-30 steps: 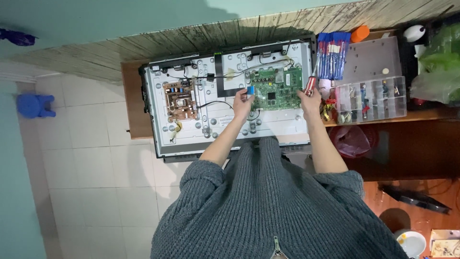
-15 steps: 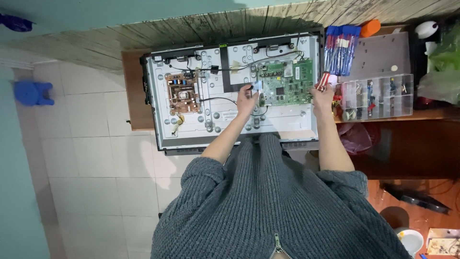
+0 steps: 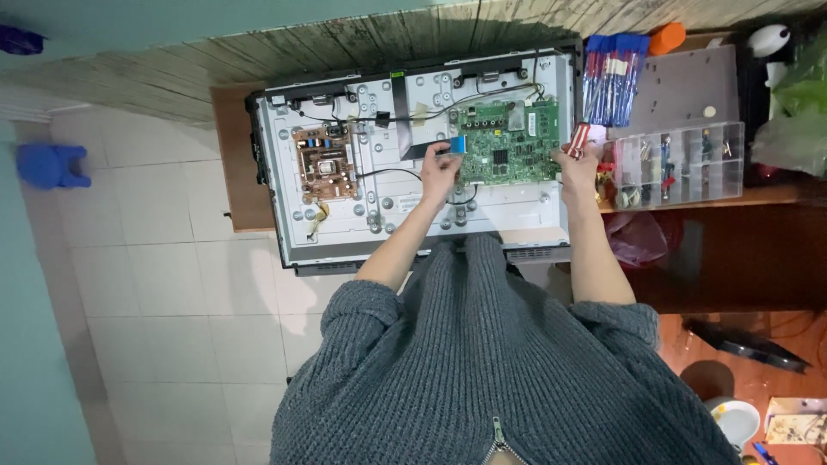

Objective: Disassembling the internal components of a television by unscrewing boards and disconnecting cables.

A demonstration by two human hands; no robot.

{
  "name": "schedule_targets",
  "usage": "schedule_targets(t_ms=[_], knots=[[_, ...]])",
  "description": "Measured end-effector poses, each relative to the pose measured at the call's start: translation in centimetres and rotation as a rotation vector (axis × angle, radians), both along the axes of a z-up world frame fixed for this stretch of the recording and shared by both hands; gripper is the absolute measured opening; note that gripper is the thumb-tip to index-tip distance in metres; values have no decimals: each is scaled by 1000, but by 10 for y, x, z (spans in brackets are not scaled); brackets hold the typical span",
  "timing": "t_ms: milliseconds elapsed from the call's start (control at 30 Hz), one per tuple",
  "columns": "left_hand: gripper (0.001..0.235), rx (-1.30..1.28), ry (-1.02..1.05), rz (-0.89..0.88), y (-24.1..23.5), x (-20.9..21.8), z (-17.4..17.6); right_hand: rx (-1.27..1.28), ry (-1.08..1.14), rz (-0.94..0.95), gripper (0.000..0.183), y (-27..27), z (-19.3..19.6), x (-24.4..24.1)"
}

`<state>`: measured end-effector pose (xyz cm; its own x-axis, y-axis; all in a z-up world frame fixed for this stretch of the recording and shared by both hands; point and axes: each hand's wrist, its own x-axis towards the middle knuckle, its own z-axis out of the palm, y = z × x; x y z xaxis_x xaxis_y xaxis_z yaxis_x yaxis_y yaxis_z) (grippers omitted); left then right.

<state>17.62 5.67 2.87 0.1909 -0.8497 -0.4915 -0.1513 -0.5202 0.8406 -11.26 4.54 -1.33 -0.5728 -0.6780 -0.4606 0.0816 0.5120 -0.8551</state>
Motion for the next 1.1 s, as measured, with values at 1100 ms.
schedule_targets(t_ms=[1100], knots=[[20,-225,-203,-66,10,22,20,-71,136,719,34,56,66,138]])
